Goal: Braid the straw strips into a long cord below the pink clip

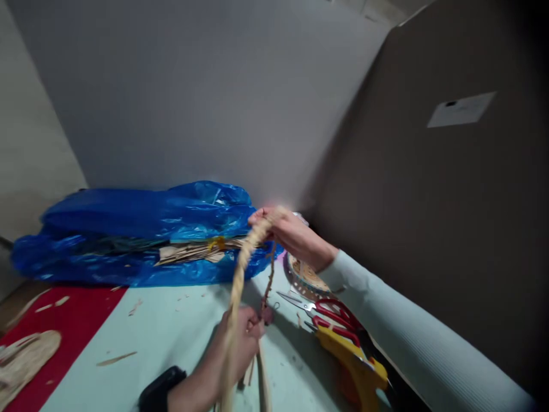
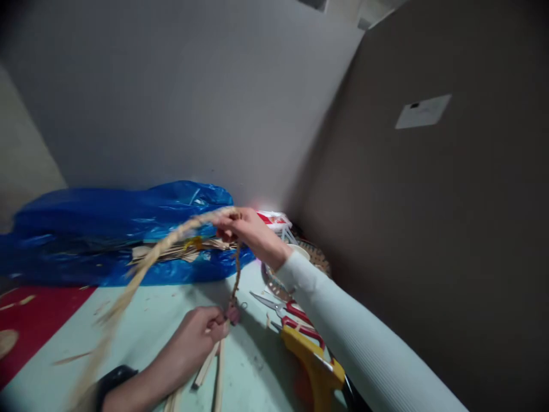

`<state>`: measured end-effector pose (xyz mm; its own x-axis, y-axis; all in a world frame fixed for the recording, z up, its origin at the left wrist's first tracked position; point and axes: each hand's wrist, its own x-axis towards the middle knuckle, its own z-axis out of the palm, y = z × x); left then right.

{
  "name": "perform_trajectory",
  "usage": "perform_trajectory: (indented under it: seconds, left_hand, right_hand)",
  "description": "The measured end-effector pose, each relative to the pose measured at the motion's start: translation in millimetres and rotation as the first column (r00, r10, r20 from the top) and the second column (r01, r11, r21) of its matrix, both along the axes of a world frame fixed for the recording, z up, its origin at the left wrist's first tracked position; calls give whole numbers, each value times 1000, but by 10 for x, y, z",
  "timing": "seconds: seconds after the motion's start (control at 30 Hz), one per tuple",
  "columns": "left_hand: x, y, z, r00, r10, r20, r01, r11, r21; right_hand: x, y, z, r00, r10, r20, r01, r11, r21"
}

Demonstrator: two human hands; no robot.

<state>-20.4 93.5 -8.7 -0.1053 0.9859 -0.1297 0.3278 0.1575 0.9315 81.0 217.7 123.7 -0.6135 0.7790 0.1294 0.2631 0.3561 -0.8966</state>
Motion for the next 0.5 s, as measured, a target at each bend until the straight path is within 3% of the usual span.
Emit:
perform_trajectory:
  seconds: [0.1,0.2,0.3,0.4,0.5]
  left_hand:
    - [-8,36,39,988,-101,-117,99,995,-18]
    - [-17,64,31,971,-149,-186,142,989,-50]
    - [-38,77,-4,963,-177,-202,165,984,-74]
    - [-66,83,-41,966,-189,-177,177,981,-80]
    - [-92,92,-67,973,-189,-133,180,981,-77]
  right_hand:
    - [7,464,52,968,-235,87,234,972,22]
    - [69,870,84,866,-467,177,453,884,115]
    - [145,1067,103,780,-578,241,535,815,224]
    - [202,936,100,792,-559,243,487,820,300]
    - [255,421,54,865,-478,155,399,841,365]
